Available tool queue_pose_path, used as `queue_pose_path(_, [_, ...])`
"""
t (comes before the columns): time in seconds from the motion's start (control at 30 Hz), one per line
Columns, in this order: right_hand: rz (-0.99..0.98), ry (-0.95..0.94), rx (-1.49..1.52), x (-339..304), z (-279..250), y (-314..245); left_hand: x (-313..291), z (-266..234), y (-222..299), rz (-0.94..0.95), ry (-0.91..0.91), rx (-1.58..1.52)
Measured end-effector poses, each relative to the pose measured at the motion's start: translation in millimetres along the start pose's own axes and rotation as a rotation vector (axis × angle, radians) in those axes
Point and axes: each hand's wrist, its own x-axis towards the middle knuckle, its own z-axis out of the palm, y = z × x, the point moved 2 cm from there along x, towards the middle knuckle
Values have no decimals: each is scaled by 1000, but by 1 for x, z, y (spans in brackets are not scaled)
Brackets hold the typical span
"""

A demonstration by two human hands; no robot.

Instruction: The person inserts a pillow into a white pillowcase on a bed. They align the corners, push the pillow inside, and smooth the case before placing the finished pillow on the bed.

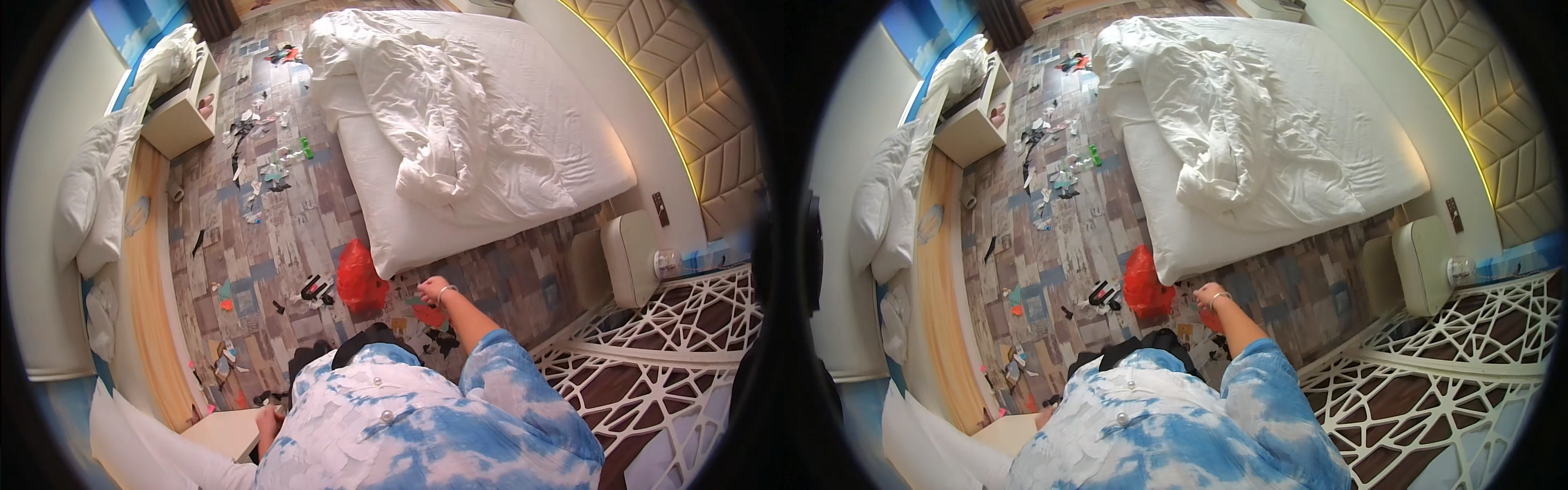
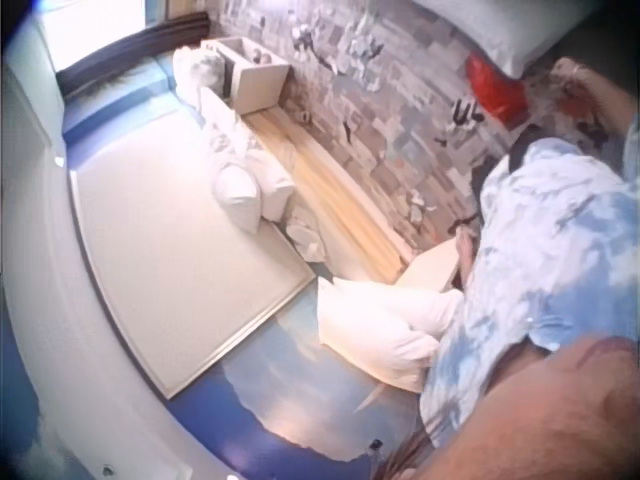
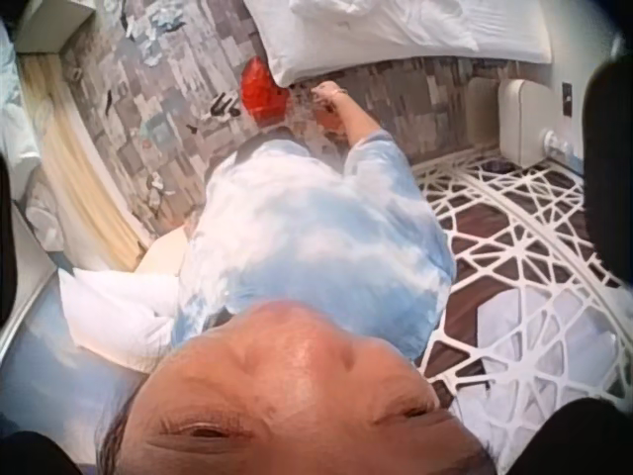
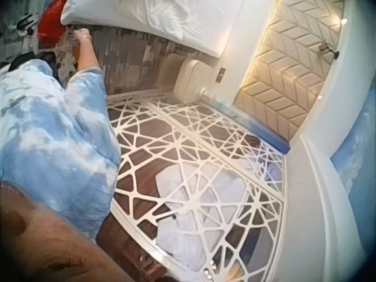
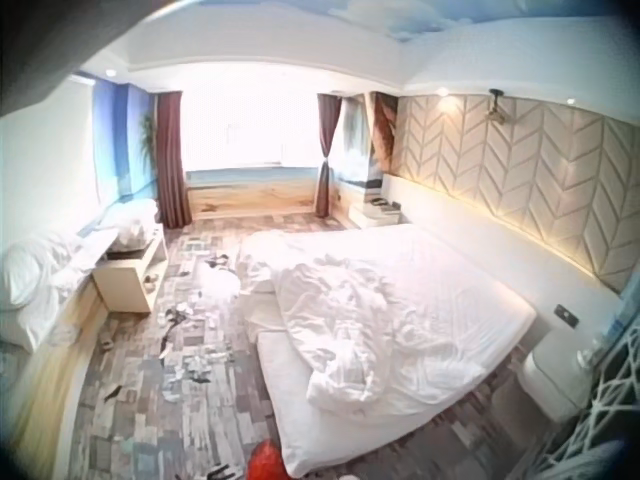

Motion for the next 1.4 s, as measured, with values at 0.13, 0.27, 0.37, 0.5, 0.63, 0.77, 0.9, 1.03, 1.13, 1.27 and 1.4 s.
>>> queue_pose_path(0.13, [-33,80,409,40,-28,-34,94,-33,52,23,92,-83])
queue_pose_path(0.27, [-39,255,691,62,-48,-82,162,-29,128,-56,-37,-75])
queue_pose_path(0.37, [28,315,807,87,-63,-116,219,-24,163,-135,-102,-61])
queue_pose_path(0.5, [129,625,882,144,-94,-142,333,-16,234,-36,-222,-35])
queue_pose_path(0.63, [43,724,1165,176,-95,-180,437,6,350,217,-210,191])
queue_pose_path(0.77, [-150,700,1231,175,-82,-221,476,64,489,417,-399,199])
queue_pose_path(0.9, [-227,662,668,136,-65,-236,480,161,588,594,-612,273])
queue_pose_path(1.03, [-290,523,264,84,-44,-256,414,248,650,632,-736,363])
queue_pose_path(1.13, [-641,381,314,14,-16,-301,355,289,658,623,-866,175])
queue_pose_path(1.27, [-894,58,227,-99,-25,-319,308,277,645,202,-816,-71])
queue_pose_path(1.4, [-1022,-145,399,-125,-22,-267,271,248,621,145,-803,-309])
